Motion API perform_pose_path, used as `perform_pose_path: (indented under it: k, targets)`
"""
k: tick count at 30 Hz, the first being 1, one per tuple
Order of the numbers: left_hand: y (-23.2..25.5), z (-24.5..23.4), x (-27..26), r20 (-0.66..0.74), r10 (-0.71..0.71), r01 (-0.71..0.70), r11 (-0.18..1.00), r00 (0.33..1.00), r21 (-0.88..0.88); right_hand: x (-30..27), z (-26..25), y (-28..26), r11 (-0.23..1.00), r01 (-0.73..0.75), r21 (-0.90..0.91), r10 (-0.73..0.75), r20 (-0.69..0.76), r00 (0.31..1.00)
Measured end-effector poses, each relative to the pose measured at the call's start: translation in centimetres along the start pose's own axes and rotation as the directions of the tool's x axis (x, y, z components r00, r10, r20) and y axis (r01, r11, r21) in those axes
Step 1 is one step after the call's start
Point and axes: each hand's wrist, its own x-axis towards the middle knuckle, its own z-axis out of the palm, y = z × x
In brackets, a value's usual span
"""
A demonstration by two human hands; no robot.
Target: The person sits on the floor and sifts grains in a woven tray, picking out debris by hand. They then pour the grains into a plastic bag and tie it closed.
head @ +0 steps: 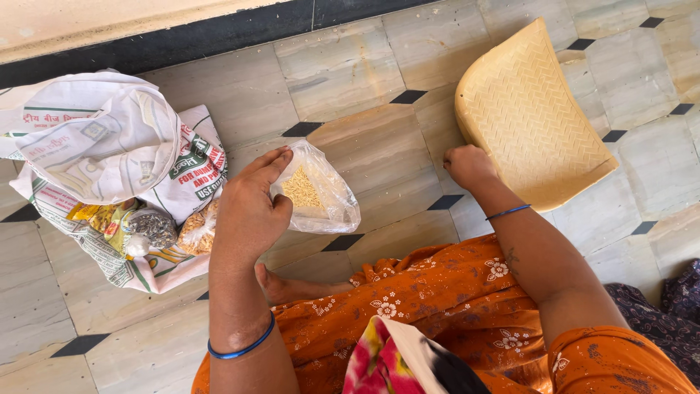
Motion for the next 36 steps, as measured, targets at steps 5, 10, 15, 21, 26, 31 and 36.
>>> perform_pose_path:
  k: [5, 10, 15, 21, 26, 31, 36]
  targets:
    - [-0.5, 0.0, -0.1, -0.005, 0.007, -0.007, 1.000, 1.000, 0.012, 0.5, 0.2, -0.7, 0.993, 0.054, -0.104, -0.049, 0.057, 0.997]
    - [-0.3, 0.2, -0.1, -0.026, 0.048, -0.048, 0.999, 0.998, 0.000, -0.2, 0.2, -2.0, 0.986, 0.162, 0.044, -0.158, -0.070, 0.985]
    - [-0.3, -0.1, 0.0, 0.010, -0.041, 0.041, 0.999, 0.999, -0.010, -1.2, 0.1, -4.7, 0.830, 0.397, 0.391, -0.402, -0.073, 0.913]
    - [-0.1, 0.2, 0.0, -0.006, -0.022, 0.022, 1.000, 1.000, 0.004, -3.5, -0.1, -8.1, 0.743, 0.628, 0.231, -0.632, -0.065, 0.772]
    - [0.1, 0.0, 0.0, 0.010, -0.088, 0.088, 0.996, 0.996, -0.011, -3.3, 0.3, -8.4, 0.703, 0.710, -0.041, -0.711, -0.016, 0.703]
    - [-0.1, 0.1, 0.0, -0.008, -0.029, 0.030, 0.999, 1.000, 0.016, -2.8, 1.2, -8.7, 0.688, 0.725, 0.027, -0.715, -0.139, 0.685]
    - [-0.5, 0.1, -0.2, -0.056, 0.033, -0.033, 0.999, 0.998, 0.016, -1.7, 0.3, -11.4, 0.712, 0.435, 0.551, -0.431, -0.146, 0.890]
